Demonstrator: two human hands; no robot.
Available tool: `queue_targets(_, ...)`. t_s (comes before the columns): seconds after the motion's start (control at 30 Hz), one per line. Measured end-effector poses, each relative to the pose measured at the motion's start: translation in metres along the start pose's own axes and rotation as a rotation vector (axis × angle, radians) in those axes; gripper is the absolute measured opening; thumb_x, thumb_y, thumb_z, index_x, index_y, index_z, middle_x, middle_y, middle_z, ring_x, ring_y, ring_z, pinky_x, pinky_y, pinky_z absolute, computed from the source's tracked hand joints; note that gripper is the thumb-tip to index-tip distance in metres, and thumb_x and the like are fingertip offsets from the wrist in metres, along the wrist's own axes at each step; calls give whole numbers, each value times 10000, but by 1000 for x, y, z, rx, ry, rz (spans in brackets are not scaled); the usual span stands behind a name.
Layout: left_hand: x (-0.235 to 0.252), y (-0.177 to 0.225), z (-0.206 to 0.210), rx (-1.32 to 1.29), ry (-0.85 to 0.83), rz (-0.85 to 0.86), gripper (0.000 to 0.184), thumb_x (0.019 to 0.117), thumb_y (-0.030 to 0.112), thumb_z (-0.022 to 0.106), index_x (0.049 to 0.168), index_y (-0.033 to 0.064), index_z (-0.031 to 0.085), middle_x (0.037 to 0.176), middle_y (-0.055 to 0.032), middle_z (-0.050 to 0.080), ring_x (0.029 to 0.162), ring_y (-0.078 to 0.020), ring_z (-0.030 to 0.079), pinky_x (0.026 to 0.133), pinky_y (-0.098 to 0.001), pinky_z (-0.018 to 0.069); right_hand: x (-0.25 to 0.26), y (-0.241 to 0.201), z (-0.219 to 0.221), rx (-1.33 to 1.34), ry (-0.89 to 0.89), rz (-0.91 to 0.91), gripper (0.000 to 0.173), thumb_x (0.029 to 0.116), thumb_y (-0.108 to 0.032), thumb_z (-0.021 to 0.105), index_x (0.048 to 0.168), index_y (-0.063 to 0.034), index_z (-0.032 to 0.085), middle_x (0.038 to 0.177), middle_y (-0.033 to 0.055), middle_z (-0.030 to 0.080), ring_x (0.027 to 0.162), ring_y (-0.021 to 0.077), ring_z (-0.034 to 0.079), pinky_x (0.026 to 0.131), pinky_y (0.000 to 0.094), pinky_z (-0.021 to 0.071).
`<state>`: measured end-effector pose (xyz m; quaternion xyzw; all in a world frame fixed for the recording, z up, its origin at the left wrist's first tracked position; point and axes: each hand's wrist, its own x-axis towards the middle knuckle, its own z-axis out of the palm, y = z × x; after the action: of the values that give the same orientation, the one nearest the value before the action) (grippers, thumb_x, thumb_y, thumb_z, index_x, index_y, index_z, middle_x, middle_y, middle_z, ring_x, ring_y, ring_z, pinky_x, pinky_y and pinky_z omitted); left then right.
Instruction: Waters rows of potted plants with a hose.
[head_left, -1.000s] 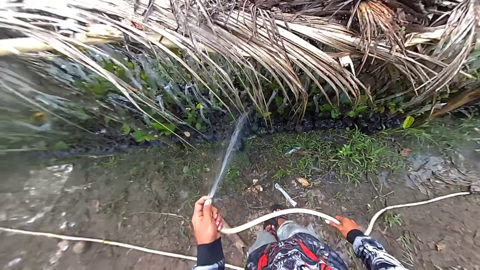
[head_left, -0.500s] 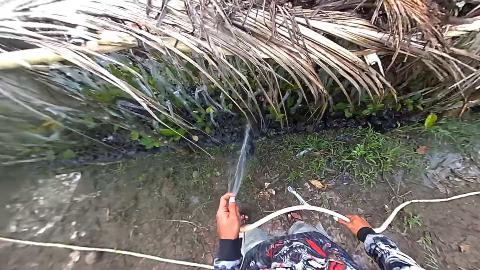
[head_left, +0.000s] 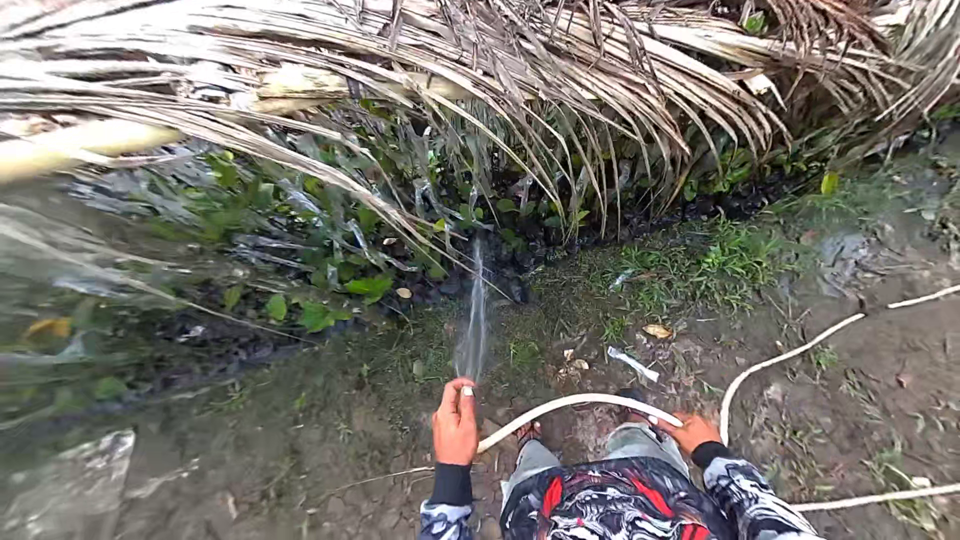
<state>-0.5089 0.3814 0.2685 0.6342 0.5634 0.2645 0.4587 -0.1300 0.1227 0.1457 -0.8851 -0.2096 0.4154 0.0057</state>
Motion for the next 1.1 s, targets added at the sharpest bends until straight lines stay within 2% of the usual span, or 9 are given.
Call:
queue_targets(0.1,0,-1,-17,4,-79,20,338,1041,287,429,1192,80,650,618,17,528,472,-121,494,486,-354,469,-27,-11,21,32,-6,29,642,921,-639,679,1145,-42,751,1173,268,711,1205,445,635,1051,652,441)
queue_targets(0.27,-5,-2,-37,35,-8,78,338,1033,294,442,1180,83,661,606,31,523,459,-99,466,473,-338,445,-56,-7,62,57,-57,69,671,931,-660,647,1161,-38,746,1186,260,711,1215,429,637,1062,632,447)
queue_targets(0.43,-21,-6,-43,127,-70,116,346,1023,311,449,1157,90,678,603,24,540,467,-110,486,488,-357,454,-71,3,84,41,-99,76,676,926,-667,648,1176,-47,746,1209,249,709,1236,415,632,1077,616,446)
queue_targets(0.6,-42,-9,-39,105,-32,161,335,1023,298,447,1152,86,674,595,40,520,453,-91,465,464,-331,436,-78,21,100,66,-106,83,675,940,-663,631,1237,-64,726,1256,238,697,1270,405,615,1101,616,428)
queue_targets(0.87,-98,5,-41,210,-89,215,343,1013,309,450,1150,96,682,593,47,539,459,-82,479,473,-329,441,-115,59,139,123,-146,78,692,932,-690,619,1235,-78,725,1265,236,692,1272,397,614,1092,613,437)
queue_targets(1.1,-133,14,-47,255,-125,257,335,1004,300,451,1132,88,677,589,57,527,461,-72,471,477,-316,436,-121,83,155,126,-170,47,687,932,-671,636,1237,-61,716,1273,236,686,1282,397,604,1097,604,435)
